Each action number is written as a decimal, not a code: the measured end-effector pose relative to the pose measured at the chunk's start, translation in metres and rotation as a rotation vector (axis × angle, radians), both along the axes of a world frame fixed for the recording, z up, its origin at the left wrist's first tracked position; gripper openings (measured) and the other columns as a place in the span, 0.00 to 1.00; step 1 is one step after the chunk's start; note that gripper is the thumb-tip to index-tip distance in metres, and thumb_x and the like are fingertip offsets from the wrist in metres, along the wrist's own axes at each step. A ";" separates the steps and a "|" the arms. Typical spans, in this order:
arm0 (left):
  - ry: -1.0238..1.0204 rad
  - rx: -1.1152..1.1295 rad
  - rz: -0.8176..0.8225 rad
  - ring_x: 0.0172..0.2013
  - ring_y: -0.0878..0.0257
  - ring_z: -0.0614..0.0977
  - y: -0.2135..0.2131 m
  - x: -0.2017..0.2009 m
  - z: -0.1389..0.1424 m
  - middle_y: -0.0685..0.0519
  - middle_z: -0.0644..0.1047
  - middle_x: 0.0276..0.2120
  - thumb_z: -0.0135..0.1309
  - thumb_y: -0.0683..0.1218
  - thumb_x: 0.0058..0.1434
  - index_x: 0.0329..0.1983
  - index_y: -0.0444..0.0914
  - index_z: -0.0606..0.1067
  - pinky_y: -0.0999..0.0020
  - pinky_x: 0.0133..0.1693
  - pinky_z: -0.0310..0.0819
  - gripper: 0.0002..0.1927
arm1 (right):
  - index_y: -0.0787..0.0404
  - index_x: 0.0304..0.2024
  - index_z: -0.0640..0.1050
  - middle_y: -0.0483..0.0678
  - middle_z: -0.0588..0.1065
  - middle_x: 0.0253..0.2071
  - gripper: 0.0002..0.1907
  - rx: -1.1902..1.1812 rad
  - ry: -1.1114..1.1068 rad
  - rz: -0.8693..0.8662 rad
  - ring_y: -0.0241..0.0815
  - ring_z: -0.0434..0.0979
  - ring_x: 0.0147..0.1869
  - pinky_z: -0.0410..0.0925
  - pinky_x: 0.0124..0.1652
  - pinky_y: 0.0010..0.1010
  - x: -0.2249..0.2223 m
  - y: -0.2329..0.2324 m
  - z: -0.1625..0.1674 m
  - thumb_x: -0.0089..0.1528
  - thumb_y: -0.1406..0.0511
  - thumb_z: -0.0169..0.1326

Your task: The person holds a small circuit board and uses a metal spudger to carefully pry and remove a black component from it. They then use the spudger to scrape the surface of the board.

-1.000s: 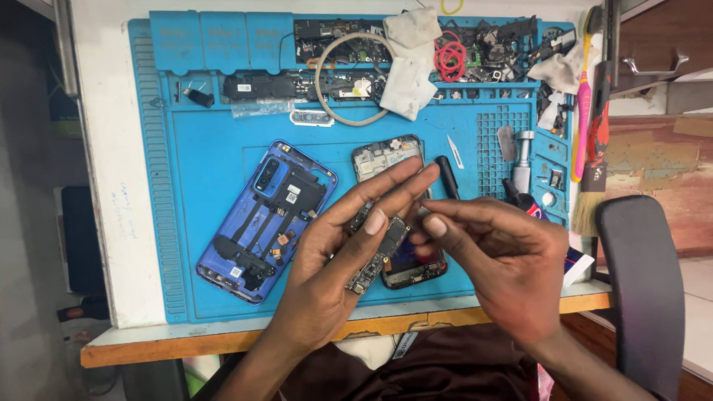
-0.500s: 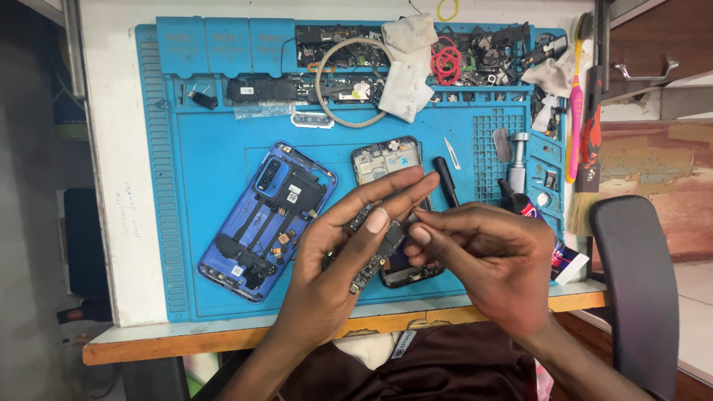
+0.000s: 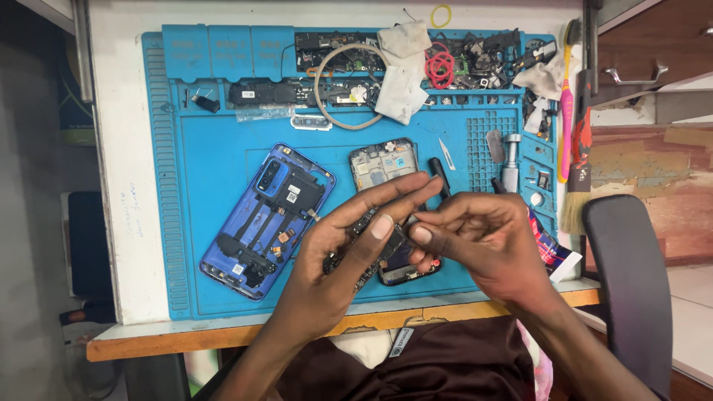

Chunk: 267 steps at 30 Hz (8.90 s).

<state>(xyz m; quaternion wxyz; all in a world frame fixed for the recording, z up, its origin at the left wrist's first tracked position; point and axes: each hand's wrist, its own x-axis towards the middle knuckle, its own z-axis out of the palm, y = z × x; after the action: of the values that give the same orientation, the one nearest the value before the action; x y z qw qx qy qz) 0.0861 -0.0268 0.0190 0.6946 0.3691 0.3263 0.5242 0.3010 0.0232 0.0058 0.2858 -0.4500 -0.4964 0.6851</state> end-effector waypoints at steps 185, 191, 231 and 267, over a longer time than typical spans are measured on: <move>-0.522 -0.128 0.272 0.69 0.45 0.71 0.003 0.010 -0.026 0.27 0.73 0.59 0.23 0.61 0.78 0.50 0.28 0.69 0.52 0.73 0.61 0.34 | 0.63 0.34 0.83 0.49 0.82 0.42 0.08 1.117 -0.321 -0.045 0.44 0.86 0.49 0.79 0.47 0.29 -0.044 -0.037 -0.006 0.54 0.71 0.70; -0.505 -0.134 0.269 0.68 0.45 0.71 0.002 0.011 -0.025 0.29 0.74 0.59 0.23 0.61 0.78 0.53 0.26 0.70 0.53 0.73 0.62 0.36 | 0.64 0.36 0.84 0.50 0.81 0.42 0.08 1.094 -0.320 -0.044 0.45 0.86 0.48 0.79 0.46 0.29 -0.044 -0.036 -0.006 0.54 0.72 0.69; 0.848 1.014 0.504 0.80 0.40 0.46 -0.008 0.002 -0.034 0.56 0.43 0.82 0.62 0.66 0.57 0.65 0.45 0.61 0.32 0.78 0.39 0.41 | 0.69 0.45 0.76 0.50 0.78 0.38 0.08 -0.127 0.293 -0.053 0.37 0.78 0.39 0.74 0.40 0.28 -0.017 -0.029 -0.002 0.64 0.73 0.60; 0.410 0.489 0.440 0.62 0.48 0.82 -0.025 0.006 0.016 0.37 0.77 0.59 0.66 0.45 0.61 0.66 0.27 0.69 0.57 0.62 0.80 0.33 | 0.73 0.45 0.79 0.60 0.82 0.43 0.12 0.280 -0.073 0.134 0.48 0.89 0.47 0.80 0.45 0.35 0.019 -0.007 0.074 0.59 0.76 0.62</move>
<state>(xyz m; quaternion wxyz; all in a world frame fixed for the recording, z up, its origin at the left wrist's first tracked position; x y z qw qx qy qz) 0.0916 -0.0513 0.0346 0.3774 0.5420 0.3954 0.6384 0.3197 0.0163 0.0799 0.2813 -0.3964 -0.6260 0.6098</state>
